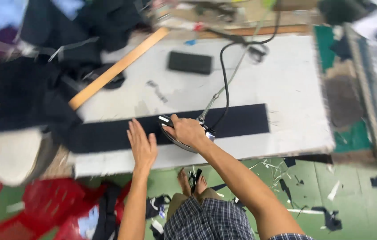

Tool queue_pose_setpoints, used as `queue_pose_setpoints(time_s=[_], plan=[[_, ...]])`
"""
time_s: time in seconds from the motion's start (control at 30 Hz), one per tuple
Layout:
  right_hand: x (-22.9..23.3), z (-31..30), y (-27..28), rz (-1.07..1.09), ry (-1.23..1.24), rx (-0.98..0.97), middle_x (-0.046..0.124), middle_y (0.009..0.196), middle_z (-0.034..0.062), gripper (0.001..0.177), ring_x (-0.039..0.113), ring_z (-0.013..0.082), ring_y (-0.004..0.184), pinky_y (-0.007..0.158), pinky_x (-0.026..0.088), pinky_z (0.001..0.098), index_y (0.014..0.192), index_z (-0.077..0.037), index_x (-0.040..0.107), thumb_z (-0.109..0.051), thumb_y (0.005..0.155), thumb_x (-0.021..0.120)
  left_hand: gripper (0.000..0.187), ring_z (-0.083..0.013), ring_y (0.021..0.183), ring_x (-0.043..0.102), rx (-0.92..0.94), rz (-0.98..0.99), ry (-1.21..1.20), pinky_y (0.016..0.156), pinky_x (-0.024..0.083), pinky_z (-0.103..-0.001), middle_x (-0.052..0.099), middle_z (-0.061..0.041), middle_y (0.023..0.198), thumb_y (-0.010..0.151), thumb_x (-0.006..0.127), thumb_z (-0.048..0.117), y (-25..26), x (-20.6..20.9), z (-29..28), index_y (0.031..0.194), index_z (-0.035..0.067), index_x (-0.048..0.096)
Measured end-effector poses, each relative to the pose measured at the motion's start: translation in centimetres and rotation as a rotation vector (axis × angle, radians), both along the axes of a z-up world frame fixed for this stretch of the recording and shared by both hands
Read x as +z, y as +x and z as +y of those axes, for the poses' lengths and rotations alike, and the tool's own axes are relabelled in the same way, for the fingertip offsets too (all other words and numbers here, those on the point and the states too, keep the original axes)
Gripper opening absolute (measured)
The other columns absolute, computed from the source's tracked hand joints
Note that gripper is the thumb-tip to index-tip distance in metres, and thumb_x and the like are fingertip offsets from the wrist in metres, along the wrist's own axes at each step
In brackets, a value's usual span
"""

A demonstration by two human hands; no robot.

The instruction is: The person irons a long strip of black fabric on a white worktable using a steam iron and a small black pressing block. They repeatedly smooth, fold, and press the fabric, then trim the edges with scissors.

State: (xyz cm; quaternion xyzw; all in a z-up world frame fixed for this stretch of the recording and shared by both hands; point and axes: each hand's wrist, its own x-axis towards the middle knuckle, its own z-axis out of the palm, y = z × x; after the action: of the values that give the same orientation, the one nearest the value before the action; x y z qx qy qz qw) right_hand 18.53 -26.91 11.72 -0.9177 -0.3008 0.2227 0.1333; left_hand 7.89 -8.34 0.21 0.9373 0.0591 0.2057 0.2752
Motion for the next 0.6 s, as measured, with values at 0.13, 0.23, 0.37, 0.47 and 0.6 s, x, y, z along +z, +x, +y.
queue_pose_setpoints(time_s=[0.13, 0.23, 0.37, 0.47, 0.6], plan=[[0.5, -9.1, 2.4, 0.079, -0.033, -0.29, 0.072, 0.093, 0.0269, 0.052, 0.074, 0.0464, 0.091, 0.078, 0.059, 0.0527, 0.116, -0.007, 0.05, -0.055, 0.104, 0.037, 0.076, -0.0396, 0.155, 0.019, -0.151, 0.304, 0.245, 0.125, 0.005, -0.058, 0.027, -0.025, 0.165, 0.105, 0.041, 0.048, 3.9, 0.1, -6.7, 0.16, -0.002, 0.026], [2.2, -14.9, 3.1, 0.105, -0.022, -0.479, 0.072, 0.096, 0.0297, 0.052, 0.073, 0.0485, 0.094, 0.082, 0.059, 0.0537, 0.114, -0.006, 0.05, -0.055, 0.104, 0.037, 0.077, -0.0354, 0.155, 0.023, -0.203, 0.396, 0.36, 0.125, 0.009, -0.059, 0.031, -0.02, 0.166, 0.103, 0.041, 0.057, 4.8, -0.2, -8.4, 0.158, 0.003, 0.035], [1.8, -20.4, 2.7, 0.127, 0.02, -0.758, 0.071, 0.098, 0.0302, 0.056, 0.072, 0.049, 0.096, 0.083, 0.058, 0.055, 0.117, -0.006, 0.049, -0.059, 0.102, 0.039, 0.075, -0.0362, 0.155, 0.026, -0.206, 0.382, 0.411, 0.124, 0.013, -0.061, 0.033, -0.02, 0.166, 0.102, 0.044, 0.055, 4.3, -0.3, -8.4, 0.155, 0.003, 0.041], [-1.0, -23.8, 2.8, 0.101, 0.044, -0.858, 0.071, 0.101, 0.0232, 0.058, 0.073, 0.0431, 0.096, 0.081, 0.059, 0.0523, 0.129, -0.01, 0.049, -0.06, 0.103, 0.035, 0.076, -0.0347, 0.156, 0.025, -0.204, 0.44, 0.422, 0.126, 0.01, -0.06, 0.03, -0.018, 0.168, 0.101, 0.041, 0.058, 4.1, -0.5, -8.3, 0.157, 0.006, 0.039], [1.0, -23.9, 3.0, 0.2, 0.188, -0.969, 0.058, 0.123, 0.0233, 0.059, 0.063, 0.043, 0.102, 0.084, 0.051, 0.0543, 0.145, -0.009, 0.038, -0.051, 0.104, 0.034, 0.081, -0.033, 0.158, 0.012, -0.266, 0.435, 0.43, 0.126, 0.003, -0.055, 0.019, -0.016, 0.169, 0.102, 0.028, 0.057, 4.7, -1.8, -7.6, 0.161, 0.001, 0.021]])
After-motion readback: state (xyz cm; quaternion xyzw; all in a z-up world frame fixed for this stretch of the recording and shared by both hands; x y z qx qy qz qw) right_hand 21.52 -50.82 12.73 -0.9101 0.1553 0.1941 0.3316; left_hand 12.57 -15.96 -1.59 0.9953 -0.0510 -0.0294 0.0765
